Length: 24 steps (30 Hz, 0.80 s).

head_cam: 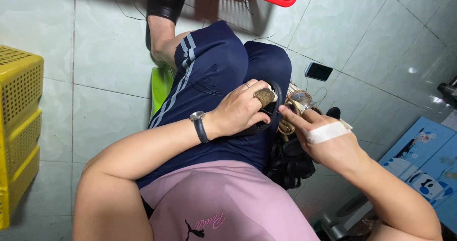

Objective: Hand-sewing the sole of a shoe using a needle and thread while seated on the floor.

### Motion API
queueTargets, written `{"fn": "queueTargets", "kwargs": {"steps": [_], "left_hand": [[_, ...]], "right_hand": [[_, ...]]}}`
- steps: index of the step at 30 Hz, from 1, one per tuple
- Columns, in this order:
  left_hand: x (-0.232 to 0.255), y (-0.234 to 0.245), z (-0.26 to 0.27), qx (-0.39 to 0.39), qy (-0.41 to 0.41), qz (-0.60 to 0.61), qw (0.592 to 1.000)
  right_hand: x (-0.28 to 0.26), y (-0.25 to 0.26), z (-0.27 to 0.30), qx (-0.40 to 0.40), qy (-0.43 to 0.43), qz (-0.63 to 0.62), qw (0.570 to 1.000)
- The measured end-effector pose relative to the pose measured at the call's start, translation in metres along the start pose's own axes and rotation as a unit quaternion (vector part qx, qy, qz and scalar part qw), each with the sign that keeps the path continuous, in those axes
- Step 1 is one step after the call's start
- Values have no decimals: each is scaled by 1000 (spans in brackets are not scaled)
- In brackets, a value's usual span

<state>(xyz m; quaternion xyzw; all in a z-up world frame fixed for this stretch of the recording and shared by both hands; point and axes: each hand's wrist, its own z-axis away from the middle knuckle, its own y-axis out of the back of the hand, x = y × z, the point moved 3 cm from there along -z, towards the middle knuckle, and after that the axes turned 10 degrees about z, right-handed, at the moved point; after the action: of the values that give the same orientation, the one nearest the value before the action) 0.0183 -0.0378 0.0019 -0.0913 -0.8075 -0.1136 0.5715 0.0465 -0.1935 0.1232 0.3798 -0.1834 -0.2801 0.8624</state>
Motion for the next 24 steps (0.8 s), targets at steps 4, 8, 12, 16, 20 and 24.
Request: {"fn": "queueTargets", "kwargs": {"steps": [4, 8, 12, 16, 20, 24], "left_hand": [[2, 4, -2, -4, 2, 2, 1000], [-1, 4, -2, -13, 7, 12, 1000], [-6, 1, 2, -11, 7, -11, 1000], [17, 17, -3, 8, -40, -109, 993], [42, 33, -2, -3, 27, -27, 999], [42, 31, 4, -39, 300, 556, 775]], "right_hand": [[0, -2, -6, -25, -10, -73, 997], [3, -15, -16, -66, -35, -243, 967], [2, -30, -24, -53, -49, -302, 950], [1, -24, -20, -5, -27, -331, 943], [1, -32, -14, 74, 17, -206, 976], [-8, -38, -8, 182, 44, 21, 982]]}}
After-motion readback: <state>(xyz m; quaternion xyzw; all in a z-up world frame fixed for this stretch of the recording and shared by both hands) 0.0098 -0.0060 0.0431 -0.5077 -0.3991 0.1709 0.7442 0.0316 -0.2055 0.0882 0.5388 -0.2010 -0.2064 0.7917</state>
